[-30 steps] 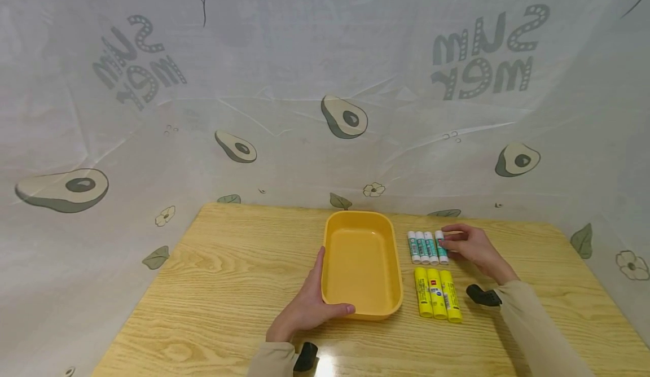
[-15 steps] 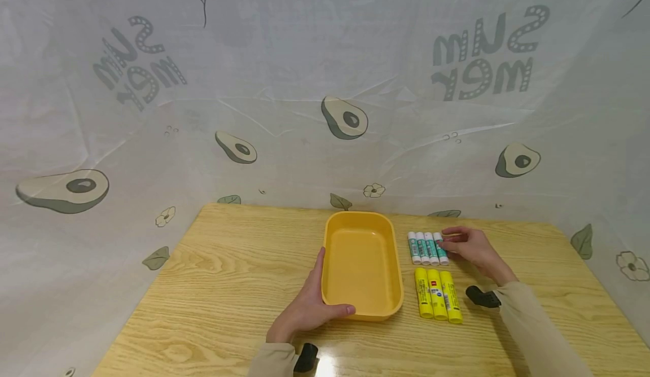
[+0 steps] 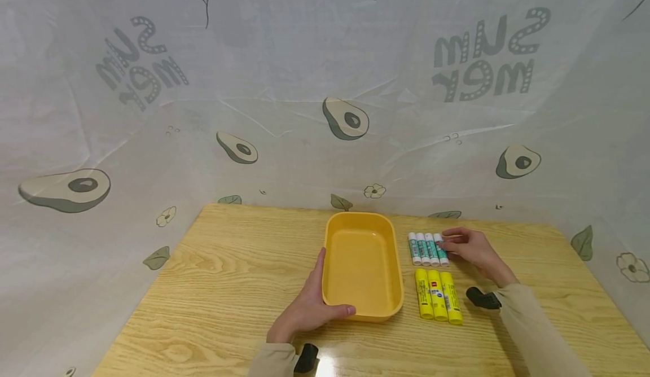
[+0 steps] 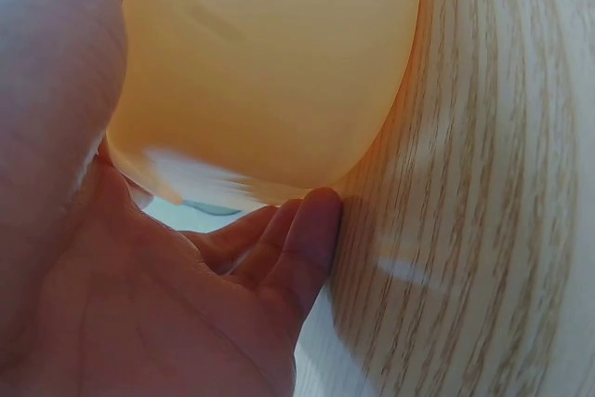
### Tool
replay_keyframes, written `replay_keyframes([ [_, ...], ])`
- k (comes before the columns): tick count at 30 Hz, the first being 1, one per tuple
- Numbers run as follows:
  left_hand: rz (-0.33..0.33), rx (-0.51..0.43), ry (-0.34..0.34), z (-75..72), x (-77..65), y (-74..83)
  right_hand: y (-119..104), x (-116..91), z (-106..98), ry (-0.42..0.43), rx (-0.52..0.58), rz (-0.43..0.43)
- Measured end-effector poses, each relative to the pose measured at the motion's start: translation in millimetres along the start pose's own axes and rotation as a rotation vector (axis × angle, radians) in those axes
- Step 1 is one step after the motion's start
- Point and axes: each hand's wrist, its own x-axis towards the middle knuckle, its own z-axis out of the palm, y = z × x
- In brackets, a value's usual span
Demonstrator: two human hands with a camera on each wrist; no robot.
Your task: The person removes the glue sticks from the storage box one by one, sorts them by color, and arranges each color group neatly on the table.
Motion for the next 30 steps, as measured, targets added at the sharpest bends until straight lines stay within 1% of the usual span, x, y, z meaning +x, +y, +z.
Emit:
replay_keyframes([
  [4, -0.006, 0.002, 0.0, 0.6, 0.7, -0.3, -2, -3, -1, 0.002, 0.016, -0.001],
  [12, 0.001, -0.002, -0.005, 1.4, 3.5, 0.4, -6, -10, -6, -0.005, 0.065, 0.034],
  [22, 0.009, -0.004, -0.01, 1.3, 4.9, 0.6, -2, -12, -8, -0.011, 0.098, 0.013],
  [30, 0.039, 0.008, -0.017, -3.1, 8.1, 1.8, -6, -17, -8, -0.002, 0.079, -0.002],
])
